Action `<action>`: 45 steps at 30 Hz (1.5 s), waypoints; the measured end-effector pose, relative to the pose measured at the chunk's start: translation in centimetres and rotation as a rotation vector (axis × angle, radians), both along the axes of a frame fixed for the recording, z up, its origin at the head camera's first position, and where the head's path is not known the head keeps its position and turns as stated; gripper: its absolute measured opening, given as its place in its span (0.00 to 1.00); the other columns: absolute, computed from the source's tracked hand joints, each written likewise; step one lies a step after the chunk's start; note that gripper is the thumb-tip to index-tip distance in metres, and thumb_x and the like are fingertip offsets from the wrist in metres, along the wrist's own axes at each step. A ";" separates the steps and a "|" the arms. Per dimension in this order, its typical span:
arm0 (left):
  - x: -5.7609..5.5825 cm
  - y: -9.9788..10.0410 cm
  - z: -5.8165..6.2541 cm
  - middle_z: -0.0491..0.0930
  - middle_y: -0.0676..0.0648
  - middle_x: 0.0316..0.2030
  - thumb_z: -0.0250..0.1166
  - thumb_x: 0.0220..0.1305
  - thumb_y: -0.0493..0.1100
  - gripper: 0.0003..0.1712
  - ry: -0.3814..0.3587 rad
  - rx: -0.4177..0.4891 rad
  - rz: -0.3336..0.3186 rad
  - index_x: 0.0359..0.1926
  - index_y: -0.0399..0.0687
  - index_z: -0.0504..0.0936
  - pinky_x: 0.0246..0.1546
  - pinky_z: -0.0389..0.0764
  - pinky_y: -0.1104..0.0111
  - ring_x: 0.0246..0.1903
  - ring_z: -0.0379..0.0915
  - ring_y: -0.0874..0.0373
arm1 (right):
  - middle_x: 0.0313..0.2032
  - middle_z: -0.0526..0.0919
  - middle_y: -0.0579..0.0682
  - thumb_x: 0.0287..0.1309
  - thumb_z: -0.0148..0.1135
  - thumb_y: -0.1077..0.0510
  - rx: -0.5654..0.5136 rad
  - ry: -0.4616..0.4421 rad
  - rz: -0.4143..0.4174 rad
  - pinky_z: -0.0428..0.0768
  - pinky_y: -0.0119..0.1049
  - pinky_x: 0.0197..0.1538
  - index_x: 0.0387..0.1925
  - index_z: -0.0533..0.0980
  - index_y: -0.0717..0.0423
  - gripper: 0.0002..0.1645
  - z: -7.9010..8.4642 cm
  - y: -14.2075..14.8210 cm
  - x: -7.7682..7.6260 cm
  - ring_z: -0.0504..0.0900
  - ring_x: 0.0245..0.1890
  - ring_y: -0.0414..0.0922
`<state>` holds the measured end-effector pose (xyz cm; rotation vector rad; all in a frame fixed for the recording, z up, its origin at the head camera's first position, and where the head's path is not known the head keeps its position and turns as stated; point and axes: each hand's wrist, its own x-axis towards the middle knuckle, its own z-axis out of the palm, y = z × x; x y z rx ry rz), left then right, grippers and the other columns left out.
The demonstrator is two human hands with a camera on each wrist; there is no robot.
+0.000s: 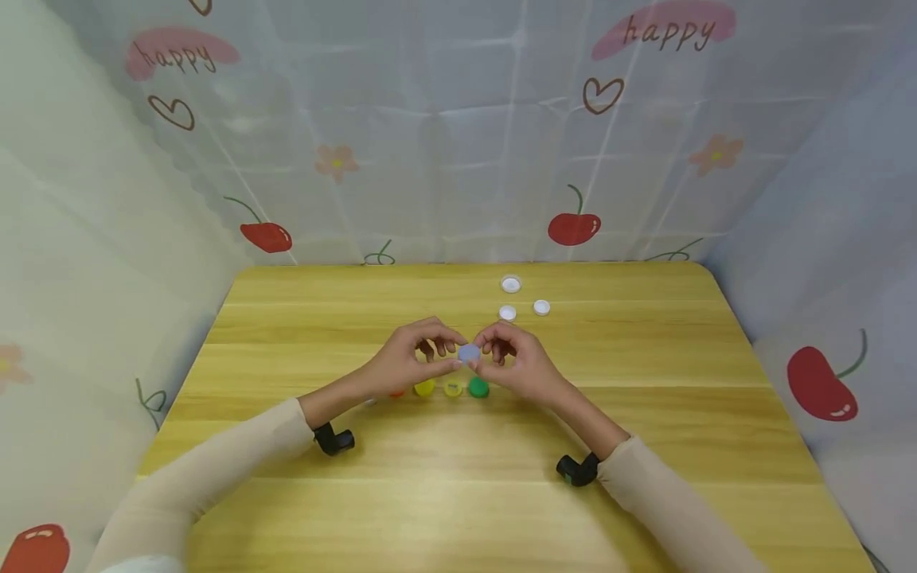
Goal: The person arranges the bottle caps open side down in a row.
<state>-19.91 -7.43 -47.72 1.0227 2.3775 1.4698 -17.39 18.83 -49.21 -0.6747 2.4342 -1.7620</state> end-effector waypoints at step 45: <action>0.6 8.1 -1.9 0.82 0.56 0.39 0.76 0.68 0.54 0.14 0.231 -0.597 -0.057 0.49 0.55 0.92 0.33 0.74 0.73 0.39 0.72 0.63 | 0.42 0.81 0.39 0.58 0.79 0.52 0.606 0.102 0.137 0.81 0.35 0.49 0.45 0.83 0.42 0.15 -1.6 5.3 0.2 0.79 0.42 0.40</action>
